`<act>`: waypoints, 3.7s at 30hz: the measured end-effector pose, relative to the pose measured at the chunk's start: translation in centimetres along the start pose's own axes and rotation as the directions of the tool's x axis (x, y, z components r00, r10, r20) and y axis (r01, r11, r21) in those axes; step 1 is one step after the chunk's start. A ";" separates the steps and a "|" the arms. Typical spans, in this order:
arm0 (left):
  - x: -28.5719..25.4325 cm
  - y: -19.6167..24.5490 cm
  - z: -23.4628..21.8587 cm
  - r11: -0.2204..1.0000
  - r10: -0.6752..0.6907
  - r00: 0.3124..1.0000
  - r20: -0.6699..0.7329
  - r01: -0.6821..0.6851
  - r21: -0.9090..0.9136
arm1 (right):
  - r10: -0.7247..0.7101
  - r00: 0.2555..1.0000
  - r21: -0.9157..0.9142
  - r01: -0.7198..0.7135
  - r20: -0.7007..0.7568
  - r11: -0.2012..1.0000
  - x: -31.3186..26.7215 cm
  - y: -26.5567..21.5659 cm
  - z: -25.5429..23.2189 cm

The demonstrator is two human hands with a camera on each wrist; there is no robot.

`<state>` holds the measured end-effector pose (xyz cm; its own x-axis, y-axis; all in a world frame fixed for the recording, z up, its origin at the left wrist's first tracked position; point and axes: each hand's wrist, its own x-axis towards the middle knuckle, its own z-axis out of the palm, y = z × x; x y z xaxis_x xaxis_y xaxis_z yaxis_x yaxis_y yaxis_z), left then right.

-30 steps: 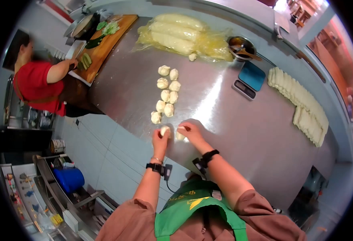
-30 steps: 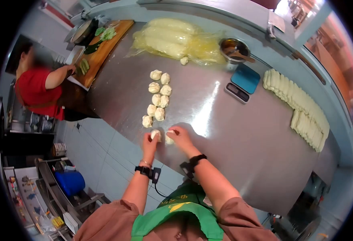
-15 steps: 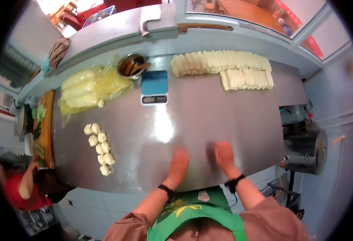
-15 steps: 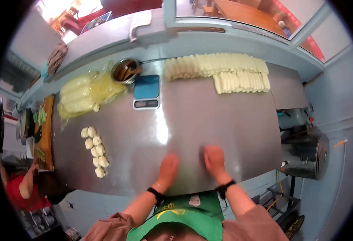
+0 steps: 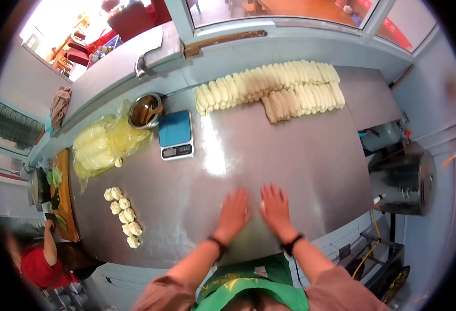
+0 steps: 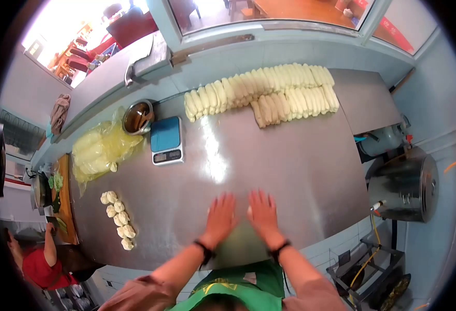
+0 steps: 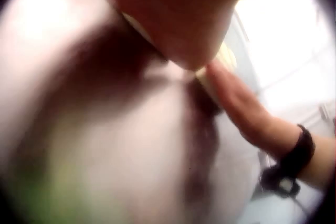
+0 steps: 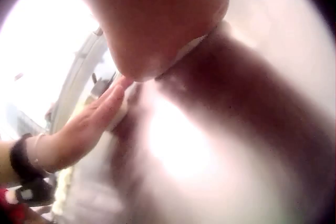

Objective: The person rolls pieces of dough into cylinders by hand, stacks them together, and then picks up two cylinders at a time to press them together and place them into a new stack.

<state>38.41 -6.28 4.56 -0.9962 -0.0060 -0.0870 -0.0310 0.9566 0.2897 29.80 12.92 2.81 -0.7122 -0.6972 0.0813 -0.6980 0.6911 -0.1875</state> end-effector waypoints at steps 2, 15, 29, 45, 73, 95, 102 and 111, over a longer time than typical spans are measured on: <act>-8.3 2.1 -1.2 0.995 0.075 0.987 0.145 -0.084 0.058 | -0.007 0.995 0.105 -0.004 0.099 0.994 -7.7 -2.8 -1.9; 3.6 -0.8 -0.8 0.994 -0.064 0.994 -0.083 0.071 0.087 | 0.031 0.999 -0.010 -0.031 -0.030 0.999 4.0 -0.8 -0.2; 6.6 -3.1 -0.5 0.974 -0.175 0.955 -0.238 0.203 0.100 | 0.095 0.986 0.027 -0.092 -0.139 0.995 9.0 0.5 0.6; -3.3 3.2 3.0 0.209 -0.548 0.814 0.195 0.359 -0.910 | 0.378 0.890 0.725 -0.435 0.255 0.534 -2.1 -3.9 -1.2; 9.4 4.4 2.5 0.940 -0.341 0.908 -0.245 0.328 -0.093 | 0.617 0.697 0.471 -0.434 -0.364 0.768 26.1 30.7 -11.6; 9.3 4.4 2.3 0.940 -0.339 0.913 -0.225 0.334 -0.063 | 0.180 0.891 0.040 -0.180 -0.416 0.983 29.7 36.0 -8.9; 9.6 3.4 4.2 0.954 -0.295 0.899 -0.323 0.257 -0.155 | 0.244 0.900 0.352 -0.112 -0.360 0.929 17.6 24.2 -6.4; 5.4 0.3 1.1 0.917 -0.314 0.872 -0.375 0.176 -0.358 | -0.007 0.989 0.447 0.074 -0.150 0.891 5.2 4.1 0.4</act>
<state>33.08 -5.72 3.14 -0.8899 -0.4145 0.1904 -0.2331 0.7721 0.5912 23.30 12.02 2.05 -0.7107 -0.6655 0.2283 -0.6414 0.4795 -0.5989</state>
